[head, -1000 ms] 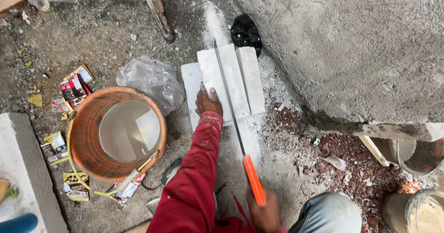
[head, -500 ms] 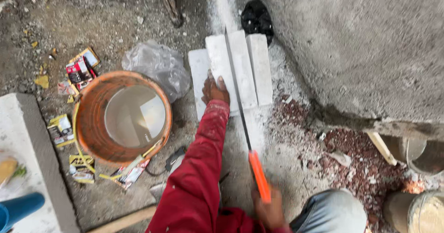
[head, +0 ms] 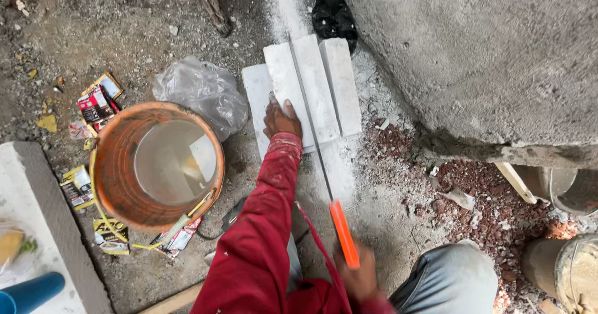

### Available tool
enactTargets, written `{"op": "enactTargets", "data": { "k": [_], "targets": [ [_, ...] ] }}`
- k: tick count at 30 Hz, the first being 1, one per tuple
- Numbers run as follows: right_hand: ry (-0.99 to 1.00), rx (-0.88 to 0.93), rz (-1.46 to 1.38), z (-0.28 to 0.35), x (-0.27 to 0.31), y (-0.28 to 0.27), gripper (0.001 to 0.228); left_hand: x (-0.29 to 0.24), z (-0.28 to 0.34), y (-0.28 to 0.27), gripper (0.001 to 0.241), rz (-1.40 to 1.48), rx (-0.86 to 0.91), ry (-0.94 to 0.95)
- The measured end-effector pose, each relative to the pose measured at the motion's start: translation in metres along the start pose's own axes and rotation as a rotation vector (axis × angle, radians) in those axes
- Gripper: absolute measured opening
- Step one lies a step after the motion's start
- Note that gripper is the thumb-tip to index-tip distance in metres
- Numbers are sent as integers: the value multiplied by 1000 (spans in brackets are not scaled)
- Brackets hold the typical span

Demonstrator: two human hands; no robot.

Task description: The person measures a brick with a tape measure, marks it with a pencil, and then cuts the brick using a hand saw.

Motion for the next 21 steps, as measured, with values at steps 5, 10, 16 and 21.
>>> {"op": "enactTargets", "data": {
  "k": [5, 10, 16, 21],
  "targets": [
    [168, -67, 21, -10, -1, -6, 15, 7, 6, 10, 63, 10, -41, 17],
    [6, -3, -126, -141, 94, 40, 6, -2, 3, -5, 63, -5, 32, 39],
    [-158, 5, -201, -144, 90, 35, 7, -5, -9, 0, 61, 45, 13, 3],
    [-177, -29, -87, -27, 80, -5, 12, 11, -8, 15, 62, 385, -128, 242]
  ]
}}
Point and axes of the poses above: each hand's wrist, its own z-axis away from the middle knuckle, its own y-axis out of the palm, x = y × z, the point moved 7 cm from there along -z, towards the middle knuckle, and after that the axes turned 11 degrees about -z, right-handed, at the moved point
